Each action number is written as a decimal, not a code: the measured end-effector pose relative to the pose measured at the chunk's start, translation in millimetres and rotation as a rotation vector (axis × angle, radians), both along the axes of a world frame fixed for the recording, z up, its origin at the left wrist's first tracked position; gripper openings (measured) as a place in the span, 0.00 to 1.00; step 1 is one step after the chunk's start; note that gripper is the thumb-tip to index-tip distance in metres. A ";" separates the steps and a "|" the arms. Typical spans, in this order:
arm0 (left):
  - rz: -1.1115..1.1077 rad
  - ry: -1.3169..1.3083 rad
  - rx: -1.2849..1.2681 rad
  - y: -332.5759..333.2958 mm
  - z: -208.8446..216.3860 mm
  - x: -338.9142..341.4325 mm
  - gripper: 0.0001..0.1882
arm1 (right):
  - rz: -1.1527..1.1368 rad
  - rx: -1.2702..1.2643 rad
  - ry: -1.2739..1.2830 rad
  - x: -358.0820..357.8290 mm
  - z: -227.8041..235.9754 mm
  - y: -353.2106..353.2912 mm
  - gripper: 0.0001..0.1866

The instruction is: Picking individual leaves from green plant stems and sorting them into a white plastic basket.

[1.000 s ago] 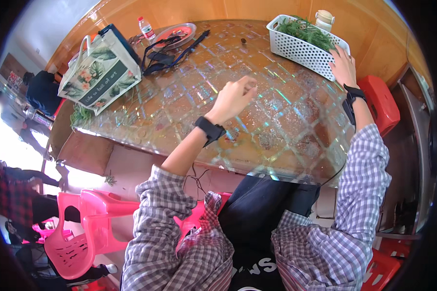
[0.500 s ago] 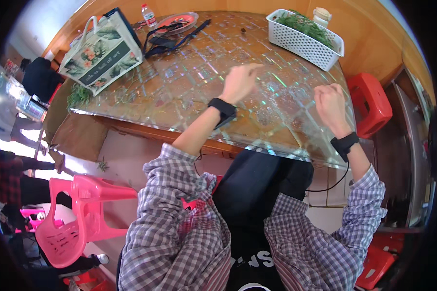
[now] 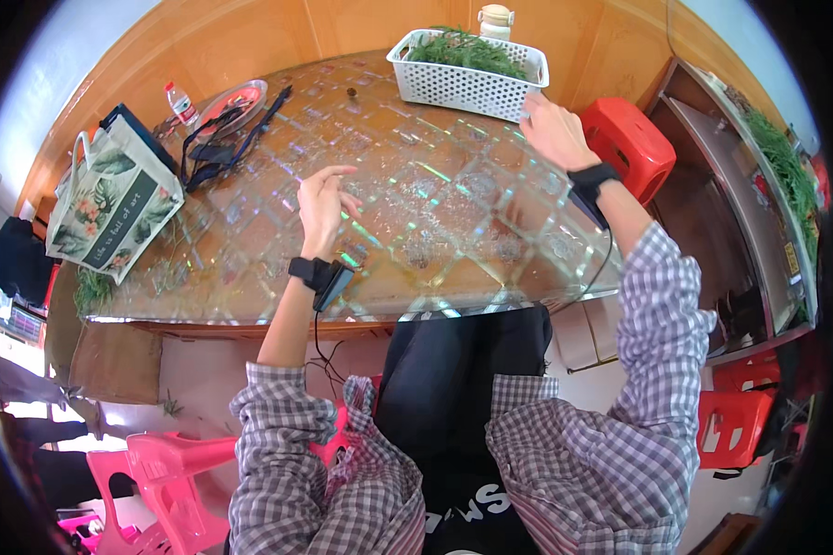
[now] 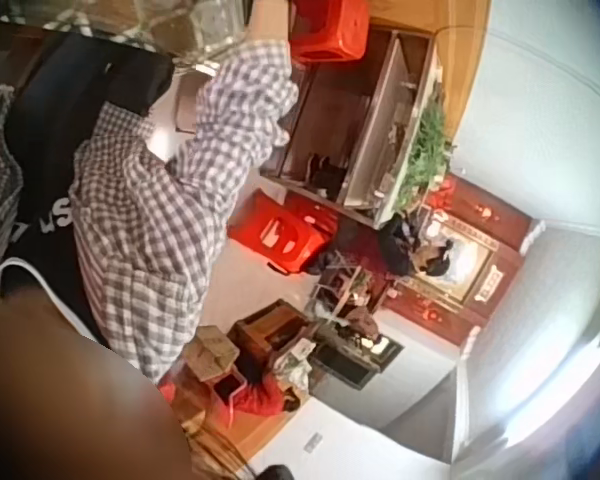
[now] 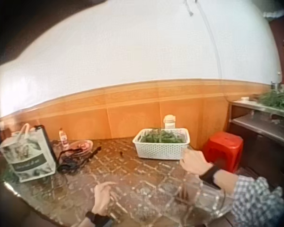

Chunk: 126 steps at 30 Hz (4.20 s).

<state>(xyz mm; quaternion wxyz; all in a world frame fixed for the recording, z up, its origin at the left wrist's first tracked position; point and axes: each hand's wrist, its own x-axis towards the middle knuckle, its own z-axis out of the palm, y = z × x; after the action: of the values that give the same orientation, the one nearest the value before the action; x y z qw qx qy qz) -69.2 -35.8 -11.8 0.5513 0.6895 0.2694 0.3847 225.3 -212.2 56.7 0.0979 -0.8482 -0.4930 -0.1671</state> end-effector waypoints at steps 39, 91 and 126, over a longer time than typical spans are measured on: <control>-0.301 0.159 -0.070 -44.2 4.0 -11.7 0.15 | -0.092 0.513 1.087 44.3 -28.8 0.9 0.07; -0.400 -0.104 -0.024 -102.8 -0.8 10.9 0.09 | 0.516 0.360 1.624 -178.7 -81.1 -55.3 0.08; -0.427 -0.120 -0.060 -103.0 -1.7 9.9 0.10 | 0.418 0.458 1.604 -182.6 -82.8 -53.0 0.06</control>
<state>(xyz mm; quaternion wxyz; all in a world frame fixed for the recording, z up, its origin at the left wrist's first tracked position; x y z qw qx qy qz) -59.3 -138.8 -13.5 0.6554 0.6902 0.0953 0.2916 42.7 -265.2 -26.1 0.6143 -0.5612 -0.3750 0.4088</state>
